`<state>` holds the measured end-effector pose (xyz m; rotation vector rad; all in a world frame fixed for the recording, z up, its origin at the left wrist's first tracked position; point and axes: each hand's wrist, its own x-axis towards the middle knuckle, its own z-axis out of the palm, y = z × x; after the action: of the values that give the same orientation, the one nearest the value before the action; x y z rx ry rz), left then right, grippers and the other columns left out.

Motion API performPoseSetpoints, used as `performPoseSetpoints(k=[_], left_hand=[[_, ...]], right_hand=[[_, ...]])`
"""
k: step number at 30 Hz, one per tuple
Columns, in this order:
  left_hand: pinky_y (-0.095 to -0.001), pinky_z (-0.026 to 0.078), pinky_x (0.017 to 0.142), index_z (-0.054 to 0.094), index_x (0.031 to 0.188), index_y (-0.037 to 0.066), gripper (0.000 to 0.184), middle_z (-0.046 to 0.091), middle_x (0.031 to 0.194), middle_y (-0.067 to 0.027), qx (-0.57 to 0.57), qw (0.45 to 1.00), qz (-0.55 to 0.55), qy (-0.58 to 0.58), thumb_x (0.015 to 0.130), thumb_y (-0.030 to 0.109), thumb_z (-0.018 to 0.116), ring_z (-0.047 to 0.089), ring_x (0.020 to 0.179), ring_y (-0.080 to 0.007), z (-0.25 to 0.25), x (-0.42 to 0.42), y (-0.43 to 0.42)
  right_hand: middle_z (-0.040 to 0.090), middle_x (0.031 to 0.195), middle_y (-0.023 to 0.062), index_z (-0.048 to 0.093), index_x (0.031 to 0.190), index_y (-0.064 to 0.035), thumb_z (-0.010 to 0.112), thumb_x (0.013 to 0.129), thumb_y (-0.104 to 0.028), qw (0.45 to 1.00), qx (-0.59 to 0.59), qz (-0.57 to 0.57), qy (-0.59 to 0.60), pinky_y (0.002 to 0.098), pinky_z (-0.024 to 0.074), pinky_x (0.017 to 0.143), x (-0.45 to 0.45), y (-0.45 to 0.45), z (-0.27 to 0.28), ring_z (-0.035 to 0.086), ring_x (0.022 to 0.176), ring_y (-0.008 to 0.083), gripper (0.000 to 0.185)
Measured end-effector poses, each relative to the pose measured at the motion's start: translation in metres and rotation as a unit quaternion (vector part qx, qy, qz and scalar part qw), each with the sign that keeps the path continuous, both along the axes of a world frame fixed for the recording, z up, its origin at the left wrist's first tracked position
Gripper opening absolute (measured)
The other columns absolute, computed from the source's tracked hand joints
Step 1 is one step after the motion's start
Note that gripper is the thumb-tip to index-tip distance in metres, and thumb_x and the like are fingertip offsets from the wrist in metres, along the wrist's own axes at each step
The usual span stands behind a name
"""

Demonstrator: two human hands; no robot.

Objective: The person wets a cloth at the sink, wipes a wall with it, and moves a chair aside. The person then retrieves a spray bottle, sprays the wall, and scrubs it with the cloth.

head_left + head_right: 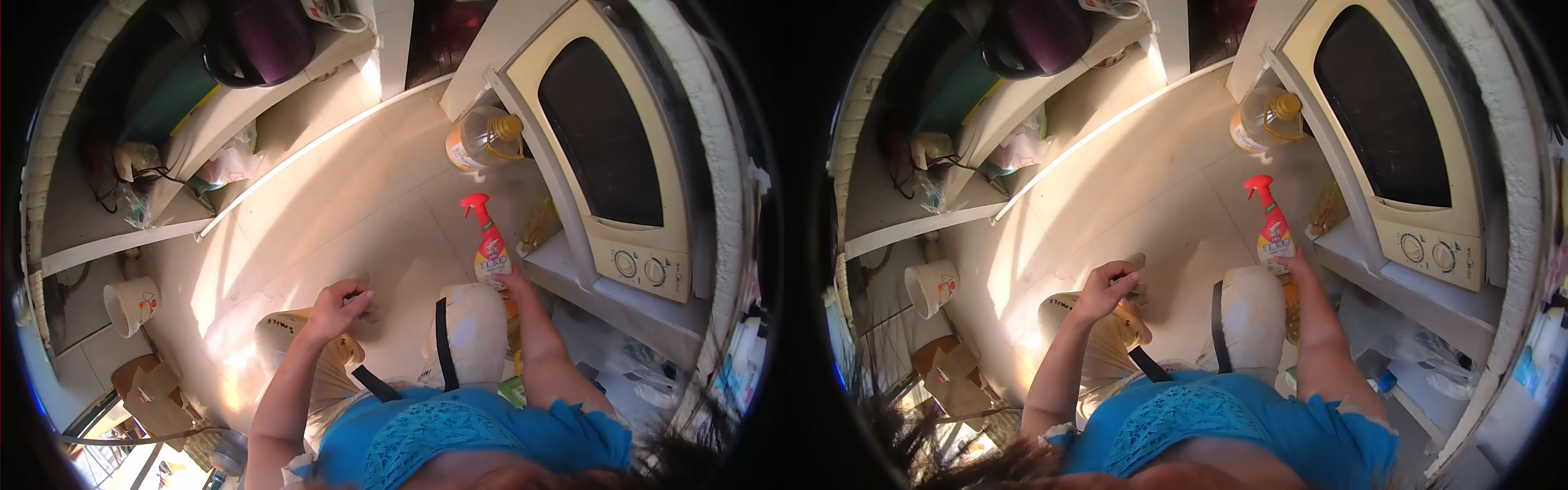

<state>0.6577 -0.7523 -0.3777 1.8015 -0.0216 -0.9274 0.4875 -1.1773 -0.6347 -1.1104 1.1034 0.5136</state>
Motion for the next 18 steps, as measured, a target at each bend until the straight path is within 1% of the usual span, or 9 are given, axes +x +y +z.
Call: performPoseSetpoints(k=[2, 3, 6, 9, 11, 12, 14, 15, 18], left_hand=[[-0.0239, 0.044, 0.065, 0.061, 0.087, -0.001, 0.02, 0.057, 0.073, -0.0026, -0.005, 0.999, -0.04, 0.022, 0.084, 0.019, 0.06, 0.052, 0.072, -0.0088, 0.017, 0.007, -0.006], [-0.0245, 0.045, 0.068, 0.062, 0.097, -0.001, 0.025, 0.061, 0.078, -0.0038, 0.019, 0.997, -0.078, 0.013, 0.082, 0.019, 0.062, 0.054, 0.074, -0.0094, 0.02, 0.009, -0.007], [-0.0256, 0.046, 0.069, 0.06, 0.101, 0.0, 0.03, 0.061, 0.079, -0.0039, 0.04, 0.991, -0.126, 0.004, 0.08, 0.021, 0.064, 0.055, 0.074, -0.0102, 0.032, -0.001, -0.02], [-0.0265, 0.046, 0.07, 0.056, 0.109, 0.001, 0.04, 0.062, 0.085, -0.0055, 0.031, 0.987, -0.133, 0.085, 0.077, 0.022, 0.067, 0.055, 0.075, -0.0111, 0.094, -0.012, -0.051], [-0.0275, 0.046, 0.071, 0.053, 0.114, 0.002, 0.048, 0.062, 0.09, -0.007, -0.008, 0.989, -0.138, 0.055, 0.075, 0.024, 0.069, 0.055, 0.076, -0.0117, 0.126, -0.032, -0.067], [-0.028, 0.047, 0.071, 0.051, 0.116, 0.002, 0.051, 0.062, 0.092, -0.0077, -0.029, 0.989, -0.141, 0.039, 0.074, 0.025, 0.07, 0.055, 0.077, -0.012, 0.145, -0.04, -0.074], [-0.0281, 0.047, 0.074, 0.049, 0.118, 0.002, 0.055, 0.061, 0.097, -0.0089, -0.057, 0.975, -0.214, 0.01, 0.073, 0.025, 0.071, 0.056, 0.082, -0.0129, 0.213, -0.044, -0.086], [-0.0282, 0.047, 0.075, 0.048, 0.119, 0.002, 0.058, 0.061, 0.099, -0.0094, -0.074, 0.965, -0.25, -0.007, 0.072, 0.026, 0.072, 0.057, 0.084, -0.0133, 0.245, -0.045, -0.09], [-0.0286, 0.047, 0.078, 0.05, 0.117, 0.003, 0.056, 0.061, 0.098, -0.0086, -0.048, 0.966, -0.249, -0.054, 0.07, 0.023, 0.073, 0.057, 0.09, -0.0141, 0.309, -0.064, -0.09]], right_hand=[[0.053, 0.113, 0.0097, 0.034, 0.123, -0.0072, 0.071, 0.064, 0.004, 0.996, -0.055, 0.064, -0.016, 0.0421, 0.0415, 0.09, 0.004, 0.014, 0.064, 0.052, 0.106, 0.0237, 0.07], [0.053, 0.114, 0.0091, 0.032, 0.125, -0.0071, 0.07, 0.065, 0.005, 0.995, -0.045, 0.075, -0.038, 0.0408, 0.0412, 0.091, 0.005, 0.019, 0.086, 0.052, 0.106, 0.0234, 0.072], [0.052, 0.116, 0.0076, 0.03, 0.129, -0.007, 0.068, 0.066, 0.006, 0.992, 0.007, 0.083, -0.095, 0.037, 0.0395, 0.094, 0.0, 0.035, 0.151, 0.051, 0.107, 0.0216, 0.075], [0.05, 0.118, 0.0065, 0.03, 0.13, -0.0079, 0.07, 0.064, 0.005, 0.983, 0.093, 0.042, -0.151, 0.0343, 0.0374, 0.096, 0.008, 0.07, 0.246, 0.049, 0.11, 0.019, 0.079], [0.048, 0.12, 0.0059, 0.03, 0.131, -0.01, 0.07, 0.064, 0.007, 0.967, 0.155, 0.016, -0.203, 0.0338, 0.0375, 0.096, 0.01, 0.098, 0.313, 0.049, 0.11, 0.0187, 0.08], [0.048, 0.12, 0.0059, 0.03, 0.131, -0.0107, 0.07, 0.065, 0.006, 0.96, 0.151, 0.023, -0.233, 0.0334, 0.0381, 0.095, 0.007, 0.11, 0.342, 0.048, 0.11, 0.0183, 0.079], [0.047, 0.121, 0.0058, 0.031, 0.13, -0.0123, 0.07, 0.067, 0.006, 0.945, 0.138, 0.036, -0.293, 0.0326, 0.0394, 0.094, -0.007, 0.139, 0.396, 0.048, 0.11, 0.0173, 0.076], [0.047, 0.12, 0.0057, 0.031, 0.129, -0.0121, 0.07, 0.067, 0.005, 0.945, 0.102, 0.02, -0.309, 0.0323, 0.0399, 0.093, -0.013, 0.154, 0.422, 0.048, 0.11, 0.0169, 0.075], [0.047, 0.118, 0.0056, 0.032, 0.126, -0.0116, 0.071, 0.069, 0.002, 0.934, -0.004, -0.034, -0.356, 0.0312, 0.0414, 0.091, -0.039, 0.196, 0.488, 0.046, 0.11, 0.0158, 0.07]])
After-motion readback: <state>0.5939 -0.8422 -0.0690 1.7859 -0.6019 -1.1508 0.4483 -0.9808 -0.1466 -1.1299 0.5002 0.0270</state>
